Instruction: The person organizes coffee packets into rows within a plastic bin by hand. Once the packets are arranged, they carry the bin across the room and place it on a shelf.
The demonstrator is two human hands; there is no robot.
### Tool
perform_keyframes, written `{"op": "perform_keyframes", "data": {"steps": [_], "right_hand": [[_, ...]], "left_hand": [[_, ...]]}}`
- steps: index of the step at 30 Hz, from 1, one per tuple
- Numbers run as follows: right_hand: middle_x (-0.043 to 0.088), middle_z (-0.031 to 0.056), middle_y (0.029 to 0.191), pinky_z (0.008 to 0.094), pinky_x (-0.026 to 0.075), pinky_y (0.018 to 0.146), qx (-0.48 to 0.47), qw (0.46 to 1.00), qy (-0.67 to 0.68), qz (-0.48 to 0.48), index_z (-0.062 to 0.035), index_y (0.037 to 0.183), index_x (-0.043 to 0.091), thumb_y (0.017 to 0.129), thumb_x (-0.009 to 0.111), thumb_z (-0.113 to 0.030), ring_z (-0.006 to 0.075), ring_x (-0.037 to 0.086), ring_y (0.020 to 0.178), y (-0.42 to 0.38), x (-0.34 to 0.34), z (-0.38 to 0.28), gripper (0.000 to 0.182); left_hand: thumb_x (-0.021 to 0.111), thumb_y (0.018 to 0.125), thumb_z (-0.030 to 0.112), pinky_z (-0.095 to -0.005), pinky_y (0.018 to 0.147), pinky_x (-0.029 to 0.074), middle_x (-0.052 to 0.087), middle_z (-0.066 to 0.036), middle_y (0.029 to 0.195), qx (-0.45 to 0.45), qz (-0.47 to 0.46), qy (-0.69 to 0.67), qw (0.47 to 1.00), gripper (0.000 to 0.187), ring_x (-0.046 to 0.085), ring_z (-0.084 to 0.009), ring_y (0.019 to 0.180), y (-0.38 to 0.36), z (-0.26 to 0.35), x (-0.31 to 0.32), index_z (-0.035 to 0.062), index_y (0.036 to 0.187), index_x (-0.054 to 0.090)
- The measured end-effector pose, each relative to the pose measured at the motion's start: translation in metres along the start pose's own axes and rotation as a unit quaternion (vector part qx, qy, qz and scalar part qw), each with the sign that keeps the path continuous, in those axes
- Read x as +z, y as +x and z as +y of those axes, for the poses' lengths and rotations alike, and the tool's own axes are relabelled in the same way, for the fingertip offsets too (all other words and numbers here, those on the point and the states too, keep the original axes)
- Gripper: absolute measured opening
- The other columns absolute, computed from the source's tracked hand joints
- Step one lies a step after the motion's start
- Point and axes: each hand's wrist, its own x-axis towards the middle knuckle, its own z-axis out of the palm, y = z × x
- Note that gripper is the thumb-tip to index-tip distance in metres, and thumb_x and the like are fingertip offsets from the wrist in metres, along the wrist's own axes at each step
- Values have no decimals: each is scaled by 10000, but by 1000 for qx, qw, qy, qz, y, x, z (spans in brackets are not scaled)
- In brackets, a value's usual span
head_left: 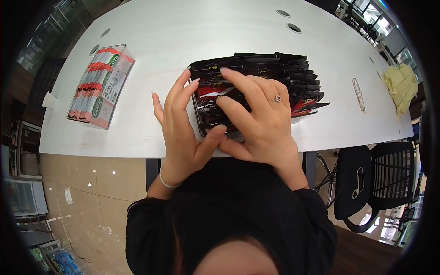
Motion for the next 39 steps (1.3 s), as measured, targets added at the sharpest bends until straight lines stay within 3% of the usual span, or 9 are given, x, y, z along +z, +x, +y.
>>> {"op": "perform_keyframes", "data": {"steps": [6,11,15,21,24,29,33,37,39], "right_hand": [[505,170,1386,362,400,838,19,1000,13,9,-87,1069,637,579,715,-337,236,546,927,2,1,-2,555],[541,169,1339,363,404,825,20,999,11,-40,-40,1188,618,545,733,-340,218,546,899,5,-7,-3,719],[608,96,1277,349,396,821,24,999,1,-44,-42,1118,647,561,726,-343,211,550,852,3,-9,-5,638],[635,85,1191,353,398,769,23,999,12,-48,-26,1106,647,609,753,-393,219,545,832,-2,-21,-10,626],[649,95,1150,348,394,737,19,998,15,-52,-9,1088,650,634,768,-470,220,541,786,-6,-29,-14,657],[605,65,951,353,379,703,14,997,48,-56,5,1025,639,668,714,-532,219,512,765,-5,-42,-15,649],[635,47,870,348,374,663,-10,1000,18,-19,-49,936,706,623,703,-628,218,518,746,-6,-34,-12,658],[660,63,955,340,394,686,-7,1000,12,-13,-56,894,694,658,699,-603,242,552,802,-6,-27,-12,596],[637,70,1091,347,395,749,-6,999,33,35,-66,824,624,684,678,-517,244,585,952,-5,-23,-11,475]], "left_hand": [[654,846,435,-622,1092,32,459,-195,1394,20,-1,-18,1000,738,444,-317,1287,-1,-2,-1,8,1375,367],[661,836,444,-569,1106,105,497,-164,1344,34,3,-20,999,752,476,-308,1243,-1,-3,-1,3,1373,373],[648,842,467,-557,1105,141,543,-151,1284,43,12,-18,999,727,522,-298,1186,-2,-3,-5,7,1346,397],[628,829,540,-528,1091,191,624,-107,1156,65,31,-27,997,670,600,-254,1018,-3,-4,-8,13,1228,523],[482,835,688,-513,1078,213,642,-100,1079,68,28,-51,996,735,595,-245,936,-6,-4,-12,22,1113,622],[410,874,678,-525,1063,224,597,-124,1147,56,96,33,993,706,537,-278,1057,-2,2,-6,74,1131,669],[467,901,574,-549,1083,157,610,-63,1225,52,-19,52,997,558,528,-278,1166,2,8,-10,106,1120,679],[511,893,530,-558,1079,162,643,-61,1175,69,5,61,996,540,564,-269,1121,2,7,-9,73,1141,656],[555,881,480,-556,1080,172,653,-63,1167,61,48,20,997,538,584,-268,1093,2,7,-6,40,1184,618]]}}
